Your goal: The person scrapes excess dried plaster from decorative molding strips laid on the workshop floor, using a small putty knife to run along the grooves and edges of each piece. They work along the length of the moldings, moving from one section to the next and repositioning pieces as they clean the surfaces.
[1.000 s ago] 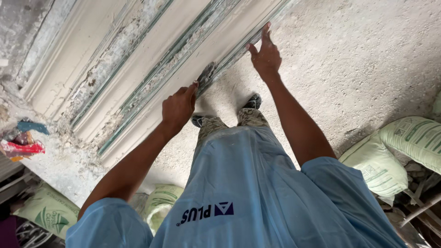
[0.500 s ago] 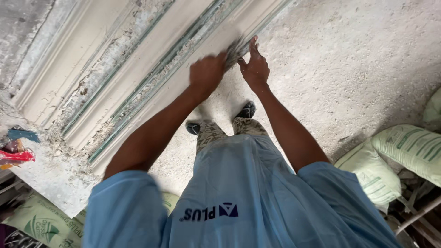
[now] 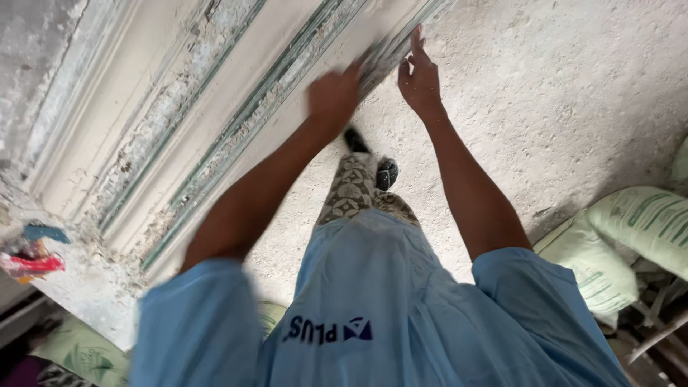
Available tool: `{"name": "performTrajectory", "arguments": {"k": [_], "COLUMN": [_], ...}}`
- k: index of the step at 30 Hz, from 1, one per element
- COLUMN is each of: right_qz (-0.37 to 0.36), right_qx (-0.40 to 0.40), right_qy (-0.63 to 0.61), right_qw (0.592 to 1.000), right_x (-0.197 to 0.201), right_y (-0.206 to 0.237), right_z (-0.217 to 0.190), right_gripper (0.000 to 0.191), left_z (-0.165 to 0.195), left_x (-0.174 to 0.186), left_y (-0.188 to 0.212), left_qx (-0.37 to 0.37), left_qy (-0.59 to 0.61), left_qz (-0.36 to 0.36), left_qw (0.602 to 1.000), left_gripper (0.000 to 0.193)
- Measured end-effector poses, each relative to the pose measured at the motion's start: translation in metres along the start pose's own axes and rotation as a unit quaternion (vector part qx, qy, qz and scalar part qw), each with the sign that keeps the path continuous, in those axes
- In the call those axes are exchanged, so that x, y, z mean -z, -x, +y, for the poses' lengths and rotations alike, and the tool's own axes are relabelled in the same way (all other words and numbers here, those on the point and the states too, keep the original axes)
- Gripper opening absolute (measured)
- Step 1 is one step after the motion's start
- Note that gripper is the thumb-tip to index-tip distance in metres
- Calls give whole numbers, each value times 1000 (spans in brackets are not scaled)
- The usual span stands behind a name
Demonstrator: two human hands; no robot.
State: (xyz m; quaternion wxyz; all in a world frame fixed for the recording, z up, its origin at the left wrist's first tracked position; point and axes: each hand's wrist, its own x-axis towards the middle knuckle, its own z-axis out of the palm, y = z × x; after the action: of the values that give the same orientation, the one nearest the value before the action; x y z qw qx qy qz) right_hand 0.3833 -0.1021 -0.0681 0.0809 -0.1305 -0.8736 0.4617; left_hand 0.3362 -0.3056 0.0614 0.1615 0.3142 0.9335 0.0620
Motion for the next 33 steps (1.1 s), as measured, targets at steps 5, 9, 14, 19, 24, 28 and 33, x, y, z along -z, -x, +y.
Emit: {"name": "performTrajectory", "arguments": {"k": [5,9,14,19,24,28,33], "right_qz": [4,11,17,10,-11,-117,-96], "right_qx": [-93,-112,-24,-124,-95,-182,-179], "right_qy": [-31,-151,-138,-164,-226,-7,17], "right_qw": [995,982,990,979,969,976,979], "right_x": [36,73,81,93,130,193,269], "right_y": [5,-27,-64,-65,-61,-62,-102], "right_z": [19,28,26,26,43,95,151], "right_gripper": [69,76,85,79,74,40,52], "left_z": [29,-19,6,102,105,56,89], "left_x": [-20,-9,52,50,22,27,60], "left_y": [-102,-12,22,-159,-210,-103,-99], "left_qx": [-41,-52,24,-11,-43,-35,27], "left_qy": [92,-22,-49,48,95,30,-36], "left_qz": [23,-9,-65,100,9,-40,-74], "left_qw": [995,998,996,994,995,998,996], "left_gripper": [30,43,41,26,25,42,47]}}
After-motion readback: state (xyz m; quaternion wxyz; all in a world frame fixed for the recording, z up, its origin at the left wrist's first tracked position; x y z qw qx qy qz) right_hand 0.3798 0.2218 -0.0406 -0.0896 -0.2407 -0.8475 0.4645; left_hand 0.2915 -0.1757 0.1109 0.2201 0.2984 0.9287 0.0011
